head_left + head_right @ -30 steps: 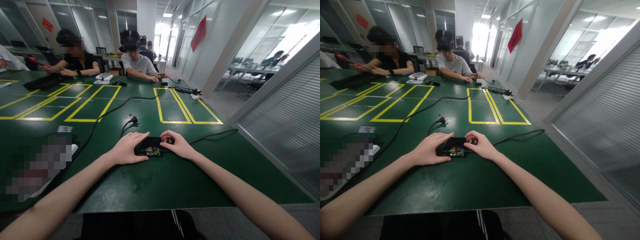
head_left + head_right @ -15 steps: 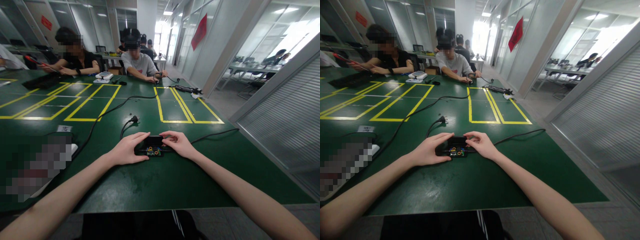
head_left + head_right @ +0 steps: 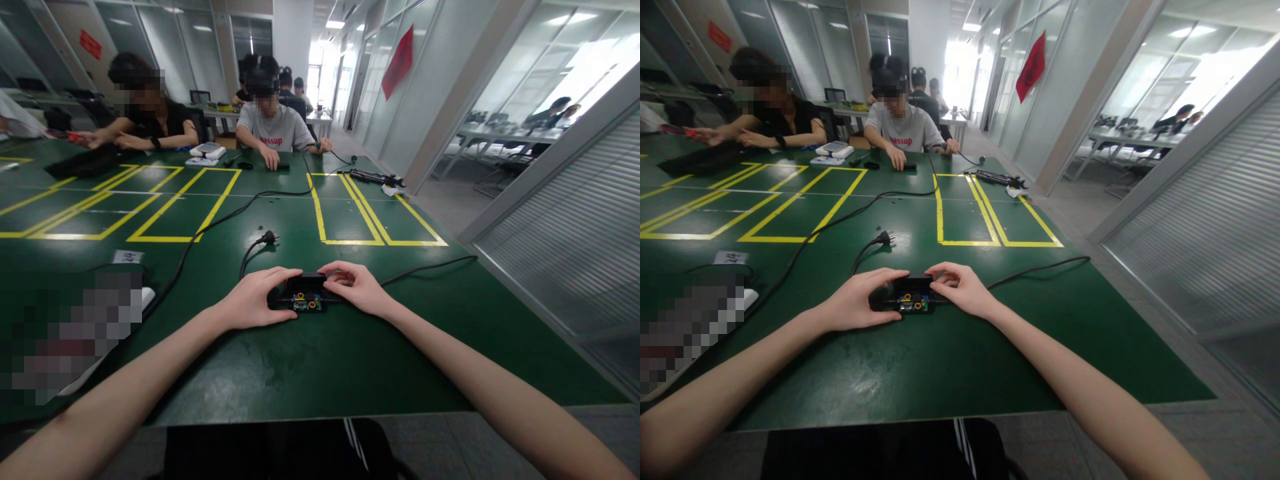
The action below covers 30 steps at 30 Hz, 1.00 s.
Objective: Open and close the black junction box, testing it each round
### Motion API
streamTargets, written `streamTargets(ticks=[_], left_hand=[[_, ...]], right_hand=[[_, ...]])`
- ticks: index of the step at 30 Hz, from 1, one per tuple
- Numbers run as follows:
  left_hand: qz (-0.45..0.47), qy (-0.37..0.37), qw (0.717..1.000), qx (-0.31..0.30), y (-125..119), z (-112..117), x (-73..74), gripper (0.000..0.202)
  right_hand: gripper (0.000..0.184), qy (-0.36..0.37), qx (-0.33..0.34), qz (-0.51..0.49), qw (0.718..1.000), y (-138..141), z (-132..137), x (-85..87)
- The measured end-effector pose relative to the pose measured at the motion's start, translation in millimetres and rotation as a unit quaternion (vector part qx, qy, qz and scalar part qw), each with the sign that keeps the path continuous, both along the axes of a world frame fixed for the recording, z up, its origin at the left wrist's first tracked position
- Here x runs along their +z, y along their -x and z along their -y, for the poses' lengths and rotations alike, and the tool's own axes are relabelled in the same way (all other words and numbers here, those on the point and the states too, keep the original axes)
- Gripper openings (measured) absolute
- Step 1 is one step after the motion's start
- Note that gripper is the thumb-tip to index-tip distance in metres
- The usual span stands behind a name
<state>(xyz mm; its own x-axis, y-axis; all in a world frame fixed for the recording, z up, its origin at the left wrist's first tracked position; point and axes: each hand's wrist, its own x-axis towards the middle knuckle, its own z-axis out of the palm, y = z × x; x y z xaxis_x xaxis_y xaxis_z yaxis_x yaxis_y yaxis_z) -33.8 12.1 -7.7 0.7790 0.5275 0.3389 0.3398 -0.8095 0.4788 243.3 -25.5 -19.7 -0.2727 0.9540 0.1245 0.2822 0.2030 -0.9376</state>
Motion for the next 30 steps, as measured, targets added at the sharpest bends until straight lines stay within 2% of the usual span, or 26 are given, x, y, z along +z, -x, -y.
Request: streamTargets(ticks=[7,14,17,20,25,30], left_hand=[[0.011,-0.002,1.000,-0.008,-2,2,2.2,0.064],[0.026,0.006,0.999,-0.018,-5,5,5.7,0.047],[0.031,0.011,0.999,-0.024,-6,6,4.9,0.032],[0.030,0.000,0.999,-0.029,-6,6,3.2,0.021],[0.027,-0.017,0.999,-0.030,-6,6,1.9,0.017],[0.030,-0.001,1.000,-0.007,-12,8,1.2,0.011]], right_hand=[[0.023,-0.050,0.030,0.002,0.998,0,2,4.2],[0.016,-0.096,0.062,0.027,0.993,0,4,6.2],[0.016,-0.127,0.085,0.064,0.986,-1,5,8.5],[0.018,-0.152,0.104,0.099,0.978,-1,6,10.4],[0.020,-0.184,0.117,0.125,0.968,-1,7,9.6],[0.035,-0.227,0.103,0.218,0.944,5,8,5.0]])
